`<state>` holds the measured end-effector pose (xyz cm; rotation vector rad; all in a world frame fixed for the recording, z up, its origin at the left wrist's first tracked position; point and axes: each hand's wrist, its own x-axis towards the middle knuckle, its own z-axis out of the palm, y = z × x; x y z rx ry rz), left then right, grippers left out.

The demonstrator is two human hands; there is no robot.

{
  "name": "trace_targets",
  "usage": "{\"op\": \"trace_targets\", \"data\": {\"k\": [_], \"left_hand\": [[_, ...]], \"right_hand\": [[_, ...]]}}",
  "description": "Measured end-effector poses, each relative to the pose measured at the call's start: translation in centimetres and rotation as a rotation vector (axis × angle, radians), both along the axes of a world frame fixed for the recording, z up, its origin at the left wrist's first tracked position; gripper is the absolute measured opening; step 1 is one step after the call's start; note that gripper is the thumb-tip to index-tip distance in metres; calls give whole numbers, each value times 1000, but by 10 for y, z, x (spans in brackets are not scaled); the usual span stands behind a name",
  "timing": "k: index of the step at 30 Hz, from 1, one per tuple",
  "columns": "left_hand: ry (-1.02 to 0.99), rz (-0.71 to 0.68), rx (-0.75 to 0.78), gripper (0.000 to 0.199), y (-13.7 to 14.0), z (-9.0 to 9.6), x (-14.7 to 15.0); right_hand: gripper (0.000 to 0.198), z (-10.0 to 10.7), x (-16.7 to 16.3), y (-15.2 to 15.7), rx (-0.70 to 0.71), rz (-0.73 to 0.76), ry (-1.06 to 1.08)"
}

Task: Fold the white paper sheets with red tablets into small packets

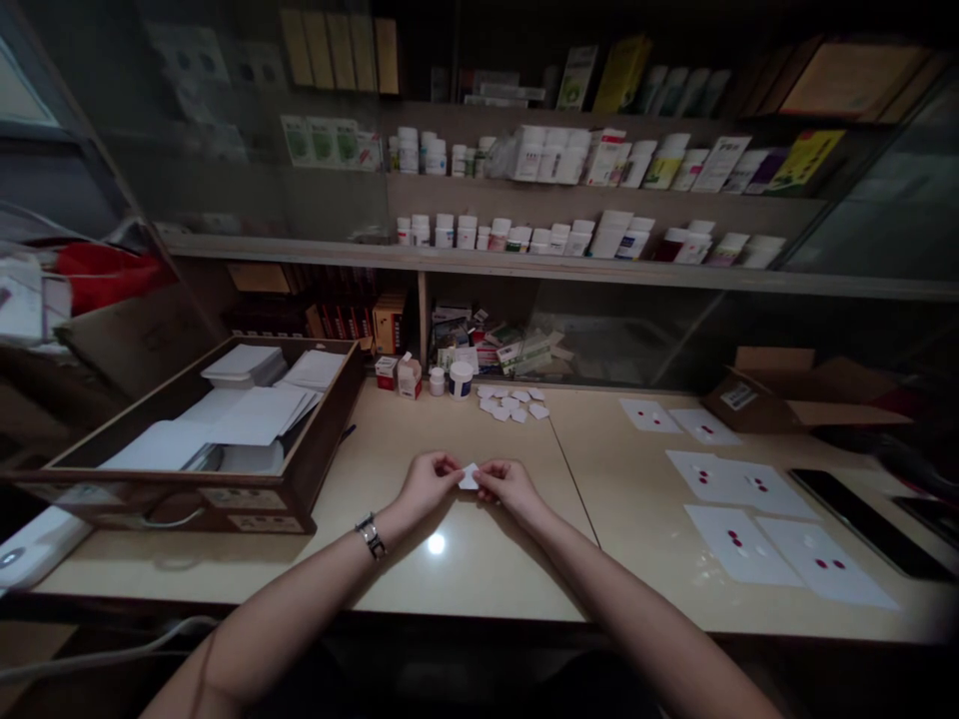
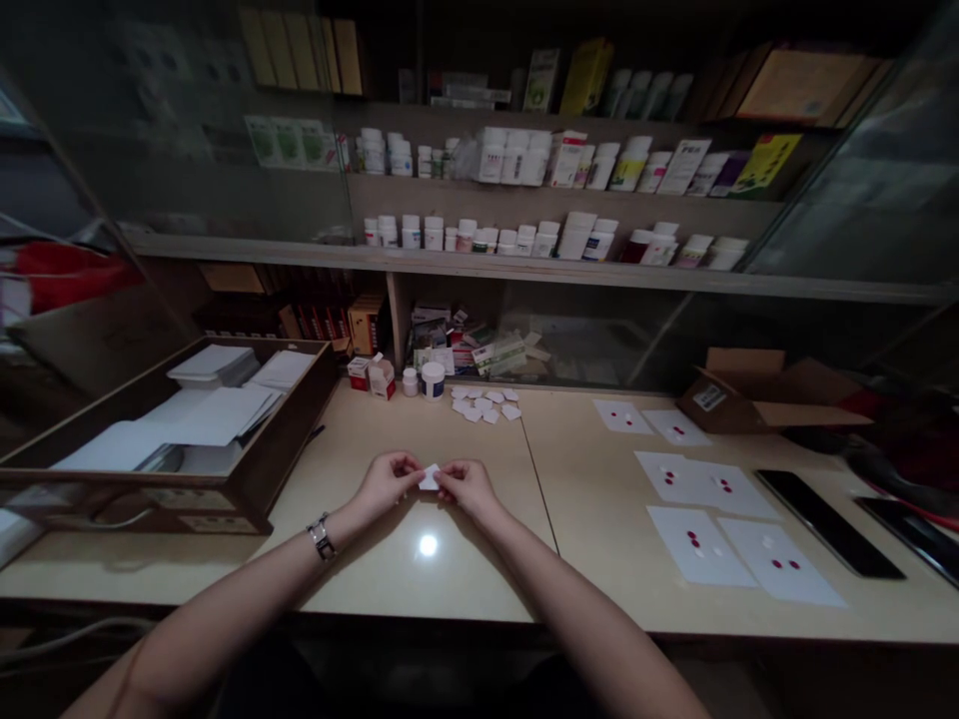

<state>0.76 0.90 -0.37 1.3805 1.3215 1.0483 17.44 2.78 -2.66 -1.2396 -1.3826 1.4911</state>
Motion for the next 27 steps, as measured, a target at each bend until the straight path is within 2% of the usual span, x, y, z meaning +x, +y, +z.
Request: {"op": "trace_targets", "data": {"k": [3,6,9,12,16,21,27], "left_hand": [[250,-43,210,9,-4,1,-2],[560,-93,424,14,-9,6,-3],[741,-161,515,17,-15,11,-3],[824,-197,543,16,-19,13,-3],[804,-186,530,14,-18,8,-3],[798,-160,524,13,-17,4,-4],[965,-133,544,22,-22,9,-3]], "right_hand": [[26,-3,3,2,151,-45,-124],[14,1,5,0,369,-72,-402],[6,10,7,-8,505,-85,-655],[6,17,7,-14,635,-67,-715],[12,18,8,-16,793,55,-640],[6,15,10,-15,830,179,-681],[4,27,10,-20,900,290,-882]]}}
